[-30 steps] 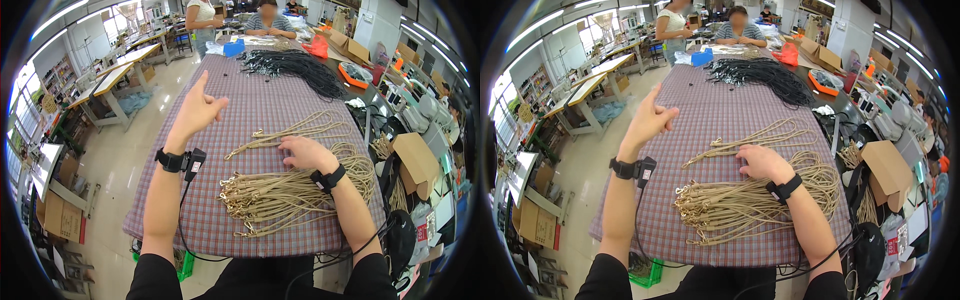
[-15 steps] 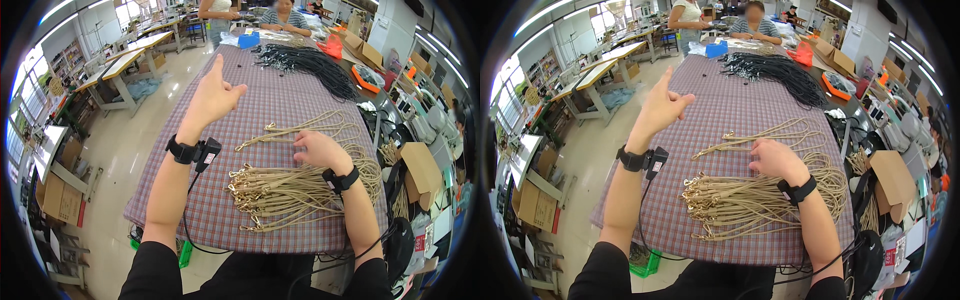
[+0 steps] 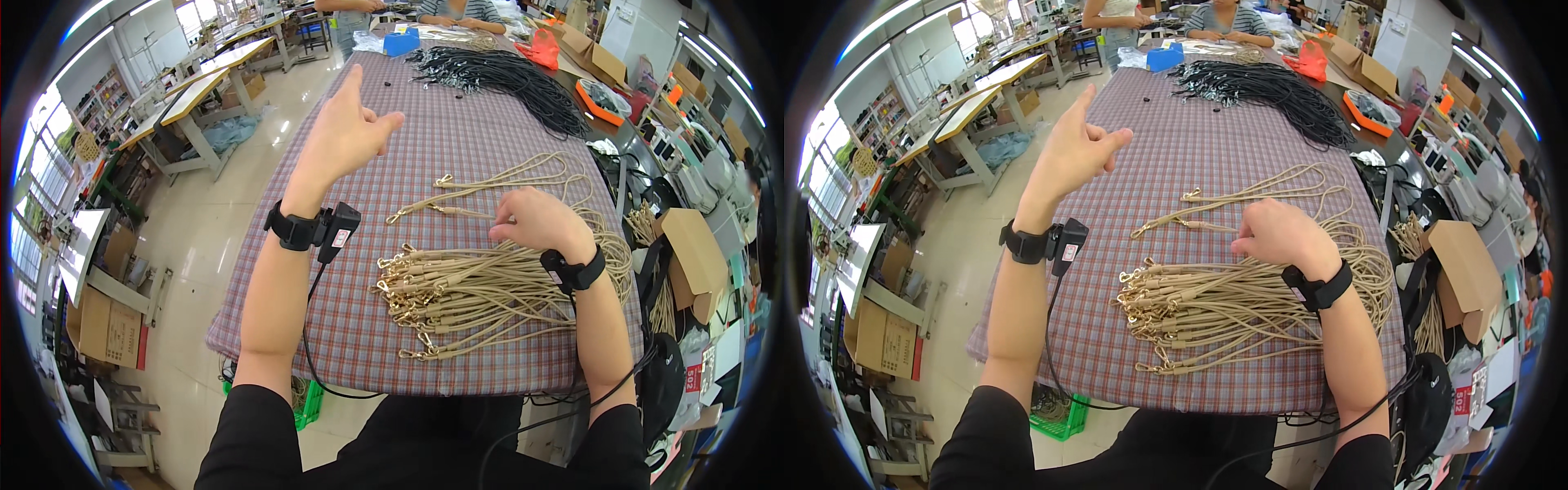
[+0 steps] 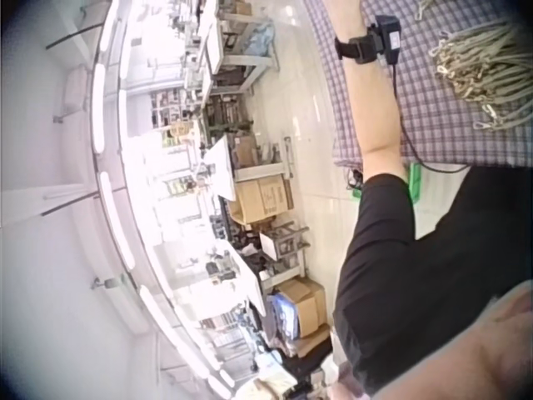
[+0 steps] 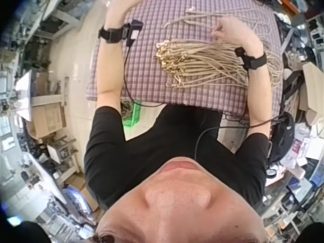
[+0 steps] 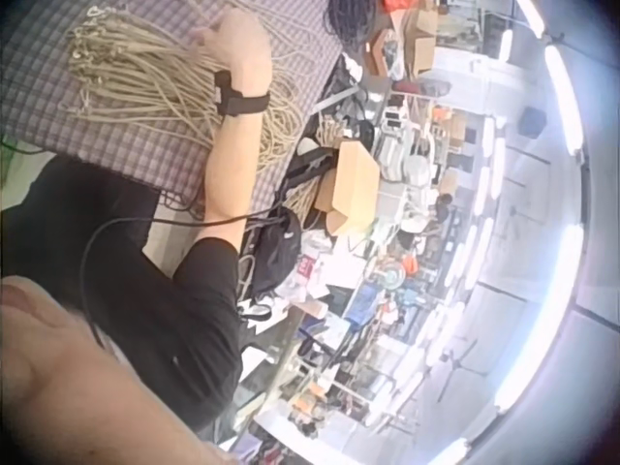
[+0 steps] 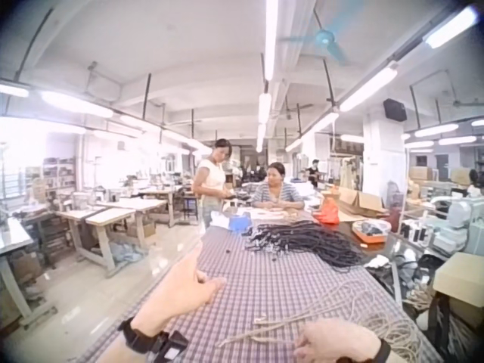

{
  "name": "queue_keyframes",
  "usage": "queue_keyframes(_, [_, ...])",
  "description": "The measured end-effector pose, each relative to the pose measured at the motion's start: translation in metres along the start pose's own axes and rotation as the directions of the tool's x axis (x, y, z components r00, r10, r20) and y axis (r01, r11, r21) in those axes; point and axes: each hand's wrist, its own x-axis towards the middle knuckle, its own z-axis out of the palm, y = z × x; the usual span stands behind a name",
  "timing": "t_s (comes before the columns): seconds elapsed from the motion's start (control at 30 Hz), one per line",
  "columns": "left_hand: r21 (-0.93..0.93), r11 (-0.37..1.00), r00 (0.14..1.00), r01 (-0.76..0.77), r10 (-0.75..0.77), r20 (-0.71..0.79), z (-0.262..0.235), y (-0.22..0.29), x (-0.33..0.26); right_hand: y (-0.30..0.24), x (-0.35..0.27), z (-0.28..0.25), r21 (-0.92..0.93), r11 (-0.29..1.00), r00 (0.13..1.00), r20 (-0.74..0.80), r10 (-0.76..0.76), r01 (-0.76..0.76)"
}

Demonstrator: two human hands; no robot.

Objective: The person attaches small metal clips to the ends of beige cords. They pick up a cord, slide a clip onto the end, and place the finished item on the table. The process is repeated for multiple cords throughout the clip.

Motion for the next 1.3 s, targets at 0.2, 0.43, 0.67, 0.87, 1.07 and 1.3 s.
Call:
queue_keyframes(0.2, [0.046,0.997,0.998,-0.056,0.055,0.041,0.009,-0.002,-0.003,-0.025,-0.007,-0.022,0.076,0.984,0.967,-0.214,-0.141,0.16])
queue_keyframes(0.43, [-0.338,0.861,0.837,-0.38,0.475,0.271,0.083,-0.009,-0.017,-0.049,-0.016,-0.04,0.072,0.949,0.829,-0.509,-0.231,0.308])
queue_keyframes(0.67, [-0.488,0.873,0.886,0.004,0.223,0.407,0.049,0.01,-0.011,-0.052,-0.022,-0.06,-0.061,0.948,0.672,-0.691,-0.265,0.311])
queue_keyframes(0.87, [-0.494,0.868,0.901,-0.044,0.248,0.356,0.033,0.034,-0.021,-0.037,-0.023,-0.062,0.66,0.721,0.925,-0.374,0.072,0.211])
queue_keyframes(1.07, [-0.145,0.966,0.933,-0.214,0.246,0.262,0.026,0.015,-0.015,0.012,-0.037,-0.086,0.381,0.915,0.736,-0.656,0.165,0.135])
queue_keyframes(1.3, [-0.089,0.979,0.915,-0.184,0.203,0.349,0.043,0.028,-0.024,0.0,-0.047,-0.087,0.128,0.978,0.773,-0.599,0.208,-0.164])
